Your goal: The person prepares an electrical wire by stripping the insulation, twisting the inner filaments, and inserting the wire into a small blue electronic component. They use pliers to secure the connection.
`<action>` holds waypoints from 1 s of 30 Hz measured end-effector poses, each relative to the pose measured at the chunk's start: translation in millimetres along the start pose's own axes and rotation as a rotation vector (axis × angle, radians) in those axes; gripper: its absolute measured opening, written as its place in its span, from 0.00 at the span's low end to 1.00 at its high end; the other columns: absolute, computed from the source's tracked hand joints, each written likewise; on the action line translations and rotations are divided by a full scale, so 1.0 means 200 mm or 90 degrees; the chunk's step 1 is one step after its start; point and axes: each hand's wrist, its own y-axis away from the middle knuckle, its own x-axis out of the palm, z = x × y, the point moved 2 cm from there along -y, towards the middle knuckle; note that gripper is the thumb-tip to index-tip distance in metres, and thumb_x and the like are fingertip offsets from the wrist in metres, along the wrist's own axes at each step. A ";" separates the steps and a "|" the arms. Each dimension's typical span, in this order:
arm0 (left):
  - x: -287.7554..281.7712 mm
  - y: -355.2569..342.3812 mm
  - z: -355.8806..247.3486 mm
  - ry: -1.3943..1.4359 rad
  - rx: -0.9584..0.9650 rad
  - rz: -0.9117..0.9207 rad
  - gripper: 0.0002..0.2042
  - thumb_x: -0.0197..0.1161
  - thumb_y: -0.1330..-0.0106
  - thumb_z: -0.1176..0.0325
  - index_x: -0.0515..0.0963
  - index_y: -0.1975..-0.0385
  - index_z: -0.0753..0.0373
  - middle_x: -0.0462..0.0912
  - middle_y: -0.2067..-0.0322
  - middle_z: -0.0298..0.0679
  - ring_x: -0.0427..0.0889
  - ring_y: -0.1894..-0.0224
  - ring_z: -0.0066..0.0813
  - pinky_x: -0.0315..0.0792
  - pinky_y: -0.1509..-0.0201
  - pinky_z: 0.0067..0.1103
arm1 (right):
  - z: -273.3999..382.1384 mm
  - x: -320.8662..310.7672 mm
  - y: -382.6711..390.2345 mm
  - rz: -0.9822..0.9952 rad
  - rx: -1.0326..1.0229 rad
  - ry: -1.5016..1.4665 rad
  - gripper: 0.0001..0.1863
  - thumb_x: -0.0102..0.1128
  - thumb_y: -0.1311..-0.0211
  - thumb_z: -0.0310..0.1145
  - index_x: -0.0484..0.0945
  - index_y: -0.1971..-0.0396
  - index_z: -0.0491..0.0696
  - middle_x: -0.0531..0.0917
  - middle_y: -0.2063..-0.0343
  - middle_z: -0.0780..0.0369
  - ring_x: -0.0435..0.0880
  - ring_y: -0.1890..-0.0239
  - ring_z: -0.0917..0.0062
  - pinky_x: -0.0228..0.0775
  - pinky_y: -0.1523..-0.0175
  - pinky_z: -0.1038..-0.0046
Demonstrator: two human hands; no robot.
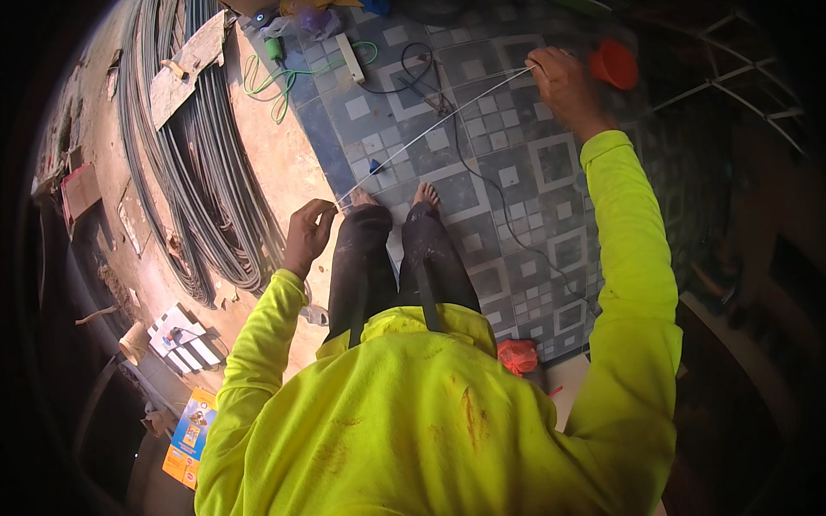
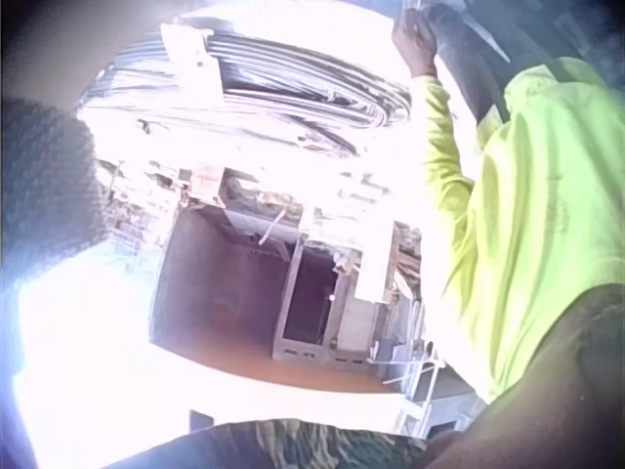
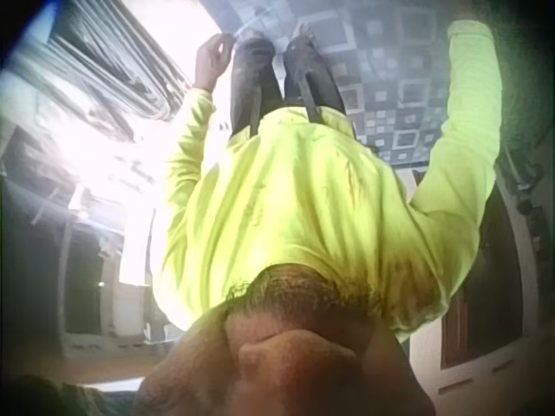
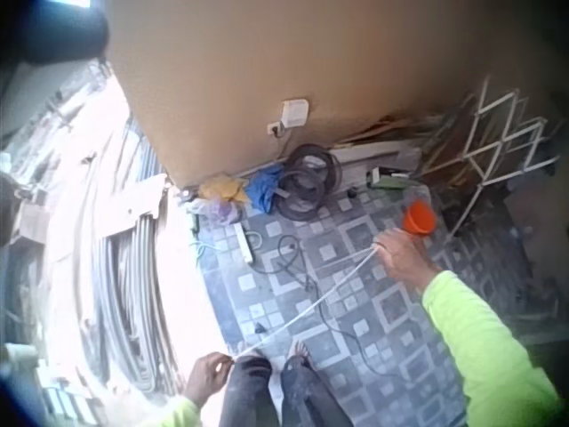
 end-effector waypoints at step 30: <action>-0.38 -0.18 -0.41 0.386 -0.247 -0.234 0.07 0.59 0.32 0.73 0.79 0.67 0.71 0.79 0.73 0.36 0.73 0.75 0.19 0.66 0.71 0.17 | 0.48 1.07 -1.05 0.116 -0.120 -0.670 0.11 0.63 0.30 0.36 0.86 0.57 0.44 0.90 0.62 0.60 0.89 0.58 0.75 0.80 0.50 0.74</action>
